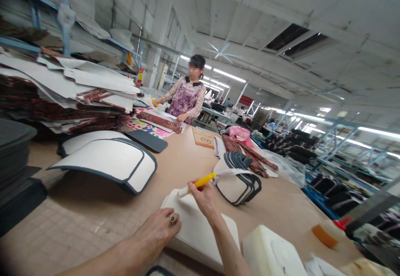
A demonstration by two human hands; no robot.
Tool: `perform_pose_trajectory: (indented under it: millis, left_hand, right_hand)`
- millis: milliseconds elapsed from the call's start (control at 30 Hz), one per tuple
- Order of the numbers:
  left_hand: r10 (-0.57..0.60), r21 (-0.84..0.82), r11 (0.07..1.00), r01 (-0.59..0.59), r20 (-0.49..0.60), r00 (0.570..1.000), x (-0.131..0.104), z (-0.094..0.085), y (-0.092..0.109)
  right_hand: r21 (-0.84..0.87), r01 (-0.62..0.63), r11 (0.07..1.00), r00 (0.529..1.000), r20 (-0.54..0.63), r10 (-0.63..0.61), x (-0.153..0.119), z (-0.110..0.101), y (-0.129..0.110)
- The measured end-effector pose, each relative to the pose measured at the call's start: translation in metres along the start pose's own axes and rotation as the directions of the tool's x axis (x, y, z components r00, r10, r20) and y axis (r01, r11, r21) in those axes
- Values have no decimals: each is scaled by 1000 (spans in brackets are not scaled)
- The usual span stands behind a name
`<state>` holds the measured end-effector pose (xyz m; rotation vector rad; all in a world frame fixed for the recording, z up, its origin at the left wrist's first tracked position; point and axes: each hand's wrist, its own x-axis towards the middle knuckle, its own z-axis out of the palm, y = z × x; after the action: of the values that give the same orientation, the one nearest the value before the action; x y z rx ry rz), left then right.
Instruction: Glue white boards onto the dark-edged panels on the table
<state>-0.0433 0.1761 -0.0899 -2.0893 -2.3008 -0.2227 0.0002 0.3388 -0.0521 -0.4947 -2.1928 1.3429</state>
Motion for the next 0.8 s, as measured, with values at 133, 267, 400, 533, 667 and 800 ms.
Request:
perform_pose_trajectory:
  millis: [133,267,400,533,667,800]
  left_hand:
    - [8,-40,999,-7,30,1000,0,-2,-4]
    - [-3,-79,997,6,41,999,-2,-6,-7]
    - [2,-123,992,3,43,999,-5,-15,-4]
    - [10,-209,978,-11,-10,1000,-7,-23,-13]
    - [-100,-332,942,49,-140,985,-6,-23,-42]
    - [-114,-320,945,72,-116,987,-6,-21,-59]
  right_hand:
    - [-108,-18,994,1000,7,18,-3,-14,6]
    - [-295,-102,950,993,-89,79,-22,-66,15]
    - [-452,-218,865,955,-282,94,-48,-118,20]
    - [-474,-218,853,941,-335,54,-62,-126,6]
    - [-350,-114,930,980,-196,46,-62,-78,-21]
    - [-196,-32,980,999,19,37,-57,-17,-36]
